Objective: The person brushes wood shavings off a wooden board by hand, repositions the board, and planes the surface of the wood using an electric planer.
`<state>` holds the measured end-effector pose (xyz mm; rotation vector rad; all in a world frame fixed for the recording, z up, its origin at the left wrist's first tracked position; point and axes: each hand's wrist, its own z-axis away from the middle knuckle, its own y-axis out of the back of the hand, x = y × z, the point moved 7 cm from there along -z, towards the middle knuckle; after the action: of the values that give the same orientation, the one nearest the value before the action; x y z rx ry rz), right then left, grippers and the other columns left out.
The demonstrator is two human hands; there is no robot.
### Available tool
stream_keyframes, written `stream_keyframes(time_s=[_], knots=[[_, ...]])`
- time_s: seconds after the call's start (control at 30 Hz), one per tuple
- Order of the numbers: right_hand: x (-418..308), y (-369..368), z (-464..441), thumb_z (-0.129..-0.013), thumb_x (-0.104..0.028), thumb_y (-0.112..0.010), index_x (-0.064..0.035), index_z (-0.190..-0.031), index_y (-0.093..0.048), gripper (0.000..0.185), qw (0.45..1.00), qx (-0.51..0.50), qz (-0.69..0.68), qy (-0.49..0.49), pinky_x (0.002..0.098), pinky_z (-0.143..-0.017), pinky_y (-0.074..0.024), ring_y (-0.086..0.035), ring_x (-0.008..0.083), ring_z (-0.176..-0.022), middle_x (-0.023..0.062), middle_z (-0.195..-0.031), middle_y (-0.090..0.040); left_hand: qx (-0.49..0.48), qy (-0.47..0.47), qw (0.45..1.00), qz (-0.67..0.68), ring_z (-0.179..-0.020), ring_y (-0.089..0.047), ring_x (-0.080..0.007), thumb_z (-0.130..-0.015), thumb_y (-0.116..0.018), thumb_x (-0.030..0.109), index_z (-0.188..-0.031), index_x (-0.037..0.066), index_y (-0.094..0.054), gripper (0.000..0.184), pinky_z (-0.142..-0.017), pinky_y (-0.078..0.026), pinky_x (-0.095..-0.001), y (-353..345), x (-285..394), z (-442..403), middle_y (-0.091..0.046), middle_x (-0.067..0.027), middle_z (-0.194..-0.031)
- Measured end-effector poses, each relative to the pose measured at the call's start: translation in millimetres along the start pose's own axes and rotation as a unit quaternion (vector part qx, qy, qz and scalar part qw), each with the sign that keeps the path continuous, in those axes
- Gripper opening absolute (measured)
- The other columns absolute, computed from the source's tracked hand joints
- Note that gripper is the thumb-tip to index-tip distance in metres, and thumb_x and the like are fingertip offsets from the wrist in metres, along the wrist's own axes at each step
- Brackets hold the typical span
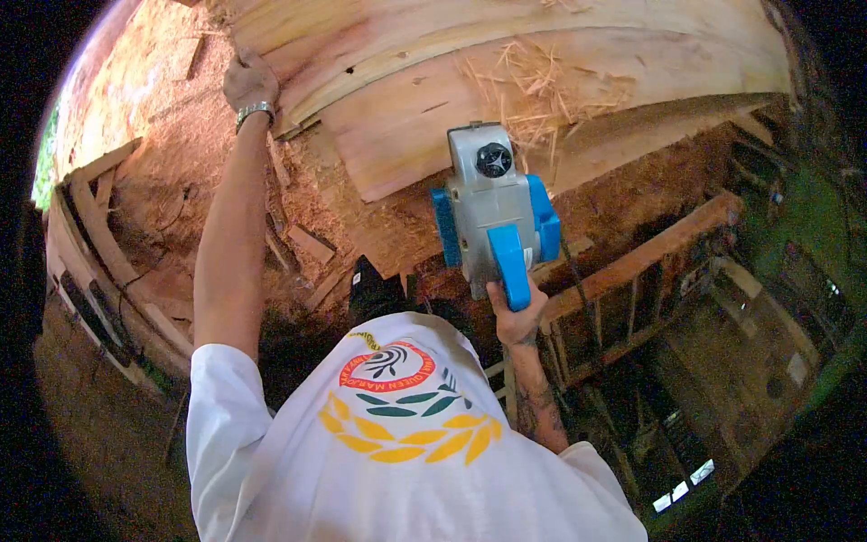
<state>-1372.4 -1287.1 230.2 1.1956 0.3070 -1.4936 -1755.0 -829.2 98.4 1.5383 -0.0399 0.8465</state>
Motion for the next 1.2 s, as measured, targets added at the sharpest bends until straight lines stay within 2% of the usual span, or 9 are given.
stream_keyframes(time_s=[0.33,0.43,0.7,0.8,0.87,0.93,1.03,1.1,1.2], knots=[[-76,-36,-94,-0.090,-0.029,-0.082,-0.0011,-0.090,-0.068,0.032,0.999,-0.025,0.001,0.032,0.0318,-0.058,-0.0428,-0.052,0.0109,-0.064,-0.0016,-0.071,-0.059,0.005,-0.018,0.999,-0.032,-0.116,-0.062,-0.0497,-0.104,-0.035,0.049,-0.129,0.003,-0.065,0.061,-0.102,-0.049,-0.0576,-3,-1,-3,-0.063,-0.0312,-0.126],[-107,-58,-132,-0.095,-0.026,-0.077,-0.0054,-0.082,-0.060,0.030,0.997,-0.035,-0.010,0.068,0.0300,-0.045,-0.0356,-0.049,0.0102,-0.046,0.0000,-0.058,-0.053,0.006,-0.017,1.000,-0.022,-0.115,-0.063,-0.0496,-0.104,-0.036,0.050,-0.128,0.002,-0.065,0.060,-0.101,-0.050,-0.0576,-1,-1,2,-0.063,-0.0307,-0.126],[-218,-136,-264,-0.093,-0.029,-0.077,-0.0104,-0.075,-0.063,0.029,0.985,-0.054,-0.042,0.159,0.0291,-0.040,-0.0358,-0.048,0.0108,-0.041,-0.0002,-0.053,-0.053,0.014,-0.003,1.000,-0.009,-0.117,-0.062,-0.0495,-0.104,-0.038,0.051,-0.130,0.001,-0.063,0.061,-0.102,-0.050,-0.0566,0,-1,0,-0.061,-0.0316,-0.129],[-211,-145,-271,-0.094,-0.031,-0.076,-0.0107,-0.072,-0.063,0.032,0.985,-0.075,-0.054,0.146,0.0298,-0.042,-0.0385,-0.050,0.0113,-0.042,-0.0009,-0.052,-0.054,0.010,-0.025,1.000,-0.006,-0.117,-0.061,-0.0504,-0.103,-0.038,0.050,-0.127,0.000,-0.063,0.061,-0.102,-0.050,-0.0563,-1,-1,-2,-0.061,-0.0320,-0.127],[-215,-150,-274,-0.094,-0.033,-0.075,-0.0109,-0.069,-0.063,0.035,0.983,-0.088,-0.063,0.146,0.0303,-0.044,-0.0404,-0.051,0.0117,-0.042,-0.0013,-0.052,-0.055,0.035,-0.039,0.999,0.001,-0.114,-0.063,-0.0492,-0.103,-0.038,0.049,-0.121,0.001,-0.068,0.060,-0.102,-0.048,-0.0567,-8,-5,-8,-0.068,-0.0316,-0.119],[-210,-151,-256,-0.094,-0.030,-0.076,-0.0105,-0.073,-0.063,0.031,0.981,-0.113,-0.081,0.135,0.0297,-0.043,-0.0388,-0.050,0.0114,-0.042,-0.0011,-0.053,-0.055,0.055,-0.061,0.997,-0.014,-0.114,-0.063,-0.0489,-0.103,-0.038,0.048,-0.120,0.000,-0.068,0.059,-0.102,-0.048,-0.0567,-19,-19,-20,-0.067,-0.0320,-0.119],[-167,-130,-154,-0.094,-0.023,-0.075,-0.0090,-0.085,-0.064,0.020,0.982,-0.113,-0.124,0.089,0.0280,-0.043,-0.0369,-0.050,0.0103,-0.044,-0.0013,-0.058,-0.055,0.045,-0.056,0.997,-0.023,-0.114,-0.063,-0.0493,-0.103,-0.039,0.048,-0.120,0.001,-0.068,0.058,-0.102,-0.048,-0.0565,-18,-18,-18,-0.067,-0.0318,-0.119],[-103,-111,-90,-0.093,-0.020,-0.077,-0.0077,-0.097,-0.065,0.017,0.988,-0.094,-0.094,0.078,0.0258,-0.045,-0.0378,-0.051,0.0069,-0.049,-0.0035,-0.063,-0.057,0.031,-0.063,0.997,-0.011,-0.113,-0.063,-0.0495,-0.104,-0.038,0.050,-0.121,0.001,-0.067,0.060,-0.102,-0.048,-0.0563,-13,-13,-13,-0.067,-0.0319,-0.120],[-48,-86,7,-0.090,-0.012,-0.079,-0.0042,-0.095,-0.065,0.017,0.994,-0.091,-0.003,0.066,0.0255,-0.056,-0.0446,-0.055,0.0073,-0.062,-0.0024,-0.071,-0.059,0.027,-0.035,0.999,0.013,-0.113,-0.063,-0.0499,-0.104,-0.037,0.051,-0.123,0.002,-0.067,0.061,-0.102,-0.048,-0.0567,3,-1,2,-0.067,-0.0319,-0.119]])
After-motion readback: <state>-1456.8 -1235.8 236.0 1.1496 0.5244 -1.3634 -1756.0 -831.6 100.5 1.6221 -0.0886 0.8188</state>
